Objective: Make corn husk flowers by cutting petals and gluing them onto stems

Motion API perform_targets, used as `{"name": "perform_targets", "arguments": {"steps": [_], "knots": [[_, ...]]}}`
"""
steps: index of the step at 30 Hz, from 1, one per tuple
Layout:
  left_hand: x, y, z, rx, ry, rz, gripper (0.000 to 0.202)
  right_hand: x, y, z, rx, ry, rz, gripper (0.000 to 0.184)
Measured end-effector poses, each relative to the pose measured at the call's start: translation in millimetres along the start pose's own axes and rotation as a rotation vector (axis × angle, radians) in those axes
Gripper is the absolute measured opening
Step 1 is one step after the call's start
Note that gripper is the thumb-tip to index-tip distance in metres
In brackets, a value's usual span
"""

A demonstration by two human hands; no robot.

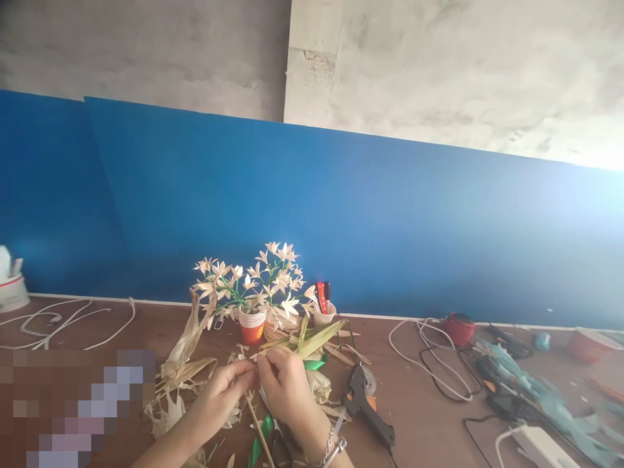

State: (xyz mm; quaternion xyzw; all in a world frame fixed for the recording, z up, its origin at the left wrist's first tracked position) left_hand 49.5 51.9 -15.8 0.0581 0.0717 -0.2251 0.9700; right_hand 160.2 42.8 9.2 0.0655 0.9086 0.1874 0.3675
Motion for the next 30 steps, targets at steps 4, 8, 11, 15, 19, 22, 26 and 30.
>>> {"name": "perform_targets", "arguments": {"steps": [4,8,11,15,19,22,26,30], "knots": [[-1.7,-2,4,0.017,0.045,0.04,0.025,7,0,6,0.041,0.046,-0.093,0.035],[-3.5,-5,13,0.126,0.305,0.13,0.023,5,0,3,0.011,0.001,-0.062,0.035],[-1.6,-11,27,0.316,0.484,0.214,0.028,2,0,1,0.04,0.026,-0.02,0.04],[0.6,-9,20,0.243,0.312,0.172,0.03,2,-1,7,0.112,0.156,-0.033,0.046],[3.2,-3,2,0.0,-0.121,0.084,0.039,6,0,16,0.159,0.45,-0.079,0.037],[2.3,-5,-1,-0.083,-0.3,0.101,0.036,13,0,19,0.183,0.632,-0.14,0.035],[2.7,-7,-10,-0.157,-0.318,0.109,0.035,4,3,13,0.159,0.565,-0.092,0.031],[4.5,-2,-8,-0.106,-0.176,0.062,0.041,-9,4,7,0.134,0.395,-0.039,0.027]]}}
Point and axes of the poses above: each hand's wrist, its own y-axis towards the middle knuckle, its own x-axis out of the palm, z = x × y, the point moved 9 cm from there along y, towards the middle knuckle, and after that the axes turned 5 degrees about -y, right-handed, at the moved point
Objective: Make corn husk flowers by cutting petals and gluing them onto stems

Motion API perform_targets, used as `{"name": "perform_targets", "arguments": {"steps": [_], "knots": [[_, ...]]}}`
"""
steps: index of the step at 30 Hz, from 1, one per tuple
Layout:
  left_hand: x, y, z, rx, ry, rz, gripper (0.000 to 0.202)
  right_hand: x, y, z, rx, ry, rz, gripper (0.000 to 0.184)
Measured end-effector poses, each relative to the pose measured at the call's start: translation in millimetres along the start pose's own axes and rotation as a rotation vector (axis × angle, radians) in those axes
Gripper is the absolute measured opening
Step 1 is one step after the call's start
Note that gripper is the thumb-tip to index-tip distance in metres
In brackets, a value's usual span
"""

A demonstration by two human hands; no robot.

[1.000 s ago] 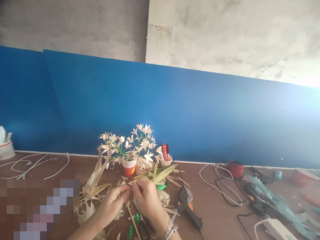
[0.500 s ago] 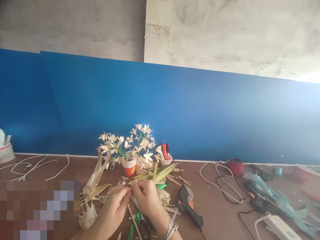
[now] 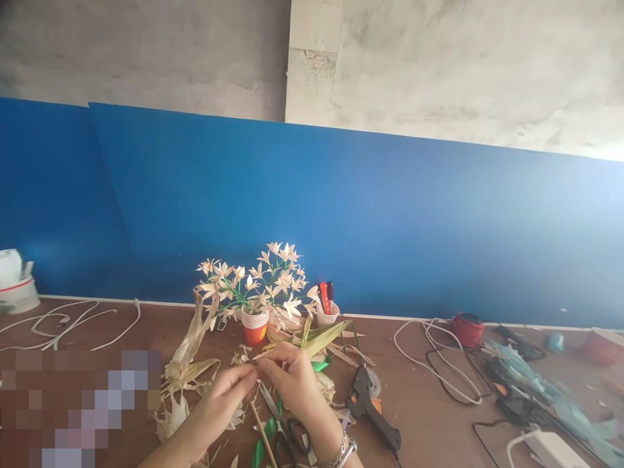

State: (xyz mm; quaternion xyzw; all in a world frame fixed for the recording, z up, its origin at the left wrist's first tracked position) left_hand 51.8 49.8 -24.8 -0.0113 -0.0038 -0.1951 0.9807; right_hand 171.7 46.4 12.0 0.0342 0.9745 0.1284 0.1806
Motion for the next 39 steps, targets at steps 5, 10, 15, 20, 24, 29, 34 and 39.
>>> {"name": "perform_targets", "arguments": {"steps": [5,10,15,20,24,29,34,39], "knots": [[1.3,-1,11,0.086,0.112,0.017,0.042,-1,-1,9,0.063,-0.092,0.037,0.028],[6.7,-3,16,0.073,0.07,-0.015,0.045,1,-3,7,0.022,-0.116,0.111,0.032],[-3.0,2,4,0.031,0.077,0.07,0.034,-5,-5,7,0.019,-0.201,0.183,0.034],[-5.9,-8,22,0.334,0.433,0.181,0.021,-12,-4,-3,-0.052,-0.323,0.203,0.033],[4.2,-16,31,0.463,0.605,0.157,0.025,-15,-2,-7,-0.094,-0.379,0.222,0.033],[2.5,0,1,0.236,0.296,0.066,0.027,-22,0,-6,-0.092,-0.4,0.225,0.031],[9.3,9,-30,0.053,0.088,-0.009,0.034,-30,-9,3,-0.038,-0.384,0.181,0.031],[16.6,7,-33,0.012,0.025,-0.028,0.035,-32,-14,8,0.022,-0.326,0.172,0.034]]}}
Point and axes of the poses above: each hand's wrist, its own y-axis towards the middle knuckle, its own x-axis out of the palm, z = x × y, the point moved 9 cm from there along y, towards the middle knuckle, and after that the axes turned 5 degrees about -y, right-handed, at the moved point
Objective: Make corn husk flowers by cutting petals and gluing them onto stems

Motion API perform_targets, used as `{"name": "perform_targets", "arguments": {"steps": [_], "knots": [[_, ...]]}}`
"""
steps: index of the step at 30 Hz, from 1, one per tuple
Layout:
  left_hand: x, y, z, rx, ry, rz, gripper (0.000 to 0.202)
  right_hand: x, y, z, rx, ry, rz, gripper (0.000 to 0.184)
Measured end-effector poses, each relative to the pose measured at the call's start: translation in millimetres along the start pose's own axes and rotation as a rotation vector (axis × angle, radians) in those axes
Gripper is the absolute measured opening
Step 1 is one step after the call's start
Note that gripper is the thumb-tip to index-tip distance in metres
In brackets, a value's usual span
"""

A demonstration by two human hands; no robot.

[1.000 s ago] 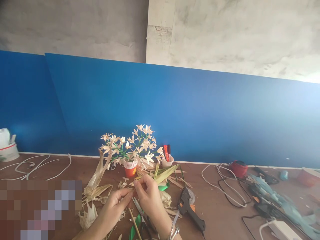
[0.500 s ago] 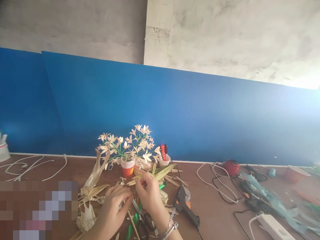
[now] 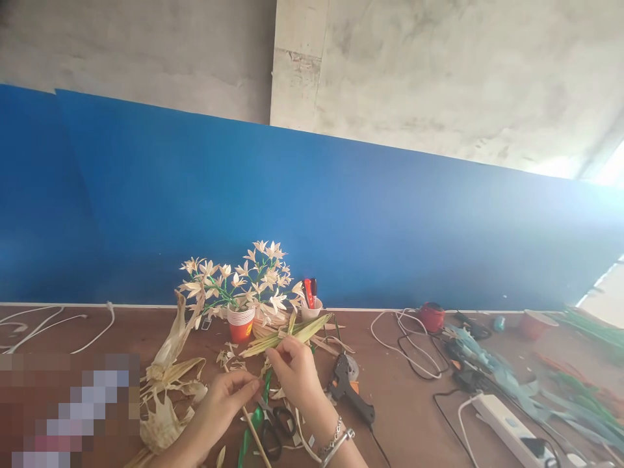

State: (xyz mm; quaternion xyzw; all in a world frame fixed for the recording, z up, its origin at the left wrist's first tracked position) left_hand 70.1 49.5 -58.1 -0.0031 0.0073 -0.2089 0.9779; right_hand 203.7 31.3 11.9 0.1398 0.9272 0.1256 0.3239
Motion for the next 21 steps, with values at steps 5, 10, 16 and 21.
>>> {"name": "perform_targets", "arguments": {"steps": [5,10,16,21], "knots": [[-6.3,-3,4,-0.024,-0.065,0.055,0.038,-30,-8,28,0.073,-0.17,0.037,0.039],[-11.6,-2,4,-0.005,-0.083,0.099,0.04,-76,-48,100,0.297,-0.709,0.079,0.033],[-19.5,3,-2,0.059,-0.001,0.187,0.043,-77,-75,137,0.497,-0.966,-0.071,0.04],[-24.5,0,8,0.103,0.074,0.218,0.041,-97,-64,128,0.435,-0.686,0.058,0.027]]}}
Point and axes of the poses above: each hand's wrist, its own y-axis towards the middle knuckle, its own x-axis out of the palm, z = x × y, the point moved 9 cm from there along y, towards the middle knuckle, and after that the axes turned 5 degrees about -y, right-handed, at the moved point
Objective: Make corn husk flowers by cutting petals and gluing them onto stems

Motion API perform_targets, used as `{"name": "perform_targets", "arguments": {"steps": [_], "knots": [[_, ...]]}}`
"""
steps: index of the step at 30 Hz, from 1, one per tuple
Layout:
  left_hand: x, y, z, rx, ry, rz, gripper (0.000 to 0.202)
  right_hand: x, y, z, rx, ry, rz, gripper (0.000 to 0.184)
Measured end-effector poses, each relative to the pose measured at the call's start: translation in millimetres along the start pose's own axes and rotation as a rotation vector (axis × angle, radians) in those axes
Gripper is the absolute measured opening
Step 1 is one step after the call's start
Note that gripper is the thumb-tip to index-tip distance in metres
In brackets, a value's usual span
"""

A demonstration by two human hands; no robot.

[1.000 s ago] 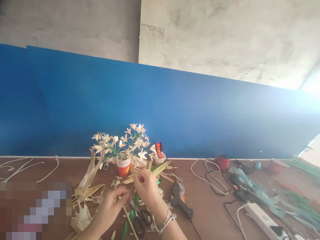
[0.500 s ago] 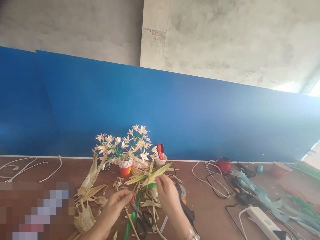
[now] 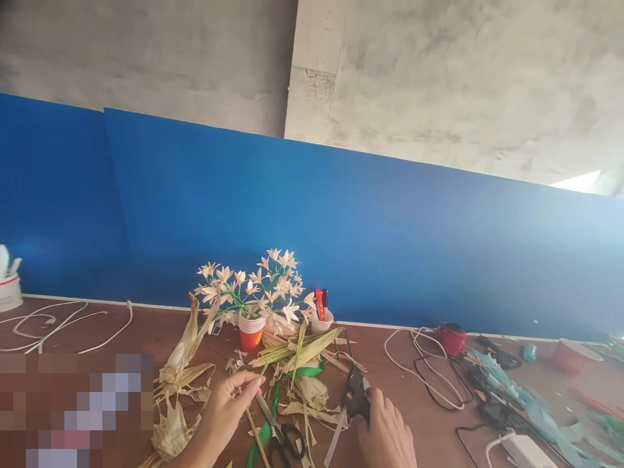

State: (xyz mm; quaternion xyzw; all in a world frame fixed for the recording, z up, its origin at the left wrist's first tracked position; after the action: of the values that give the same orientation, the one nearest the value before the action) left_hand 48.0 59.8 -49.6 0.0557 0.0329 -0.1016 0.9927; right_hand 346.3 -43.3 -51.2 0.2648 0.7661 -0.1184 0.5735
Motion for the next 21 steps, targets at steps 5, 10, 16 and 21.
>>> {"name": "perform_targets", "arguments": {"steps": [5,10,16,21], "knots": [[7.2,-2,5,-0.007,-0.046,-0.075,0.039,-18,6,-37,-0.03,0.741,0.027,0.027],[21.7,-6,-10,-0.115,-0.182,-0.217,0.039,-7,-3,-121,-0.078,1.031,-0.152,0.031],[25.0,-8,-9,-0.18,-0.338,-0.282,0.039,-3,-4,-160,-0.141,1.071,-0.22,0.023],[26.0,-10,18,-0.192,-0.49,-0.363,0.044,20,1,-166,-0.218,1.002,-0.276,0.021]]}}
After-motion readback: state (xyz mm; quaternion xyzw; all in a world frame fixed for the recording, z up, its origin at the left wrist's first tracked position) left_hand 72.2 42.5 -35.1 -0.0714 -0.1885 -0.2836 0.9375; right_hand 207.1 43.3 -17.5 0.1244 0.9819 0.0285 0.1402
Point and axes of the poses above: each hand's wrist, its own y-axis towards the middle knuckle, its own x-axis out of the palm, z = x × y, the point moved 9 cm from there along y, towards the middle knuckle, and after that the axes turned 5 degrees about -y, right-handed, at the moved point
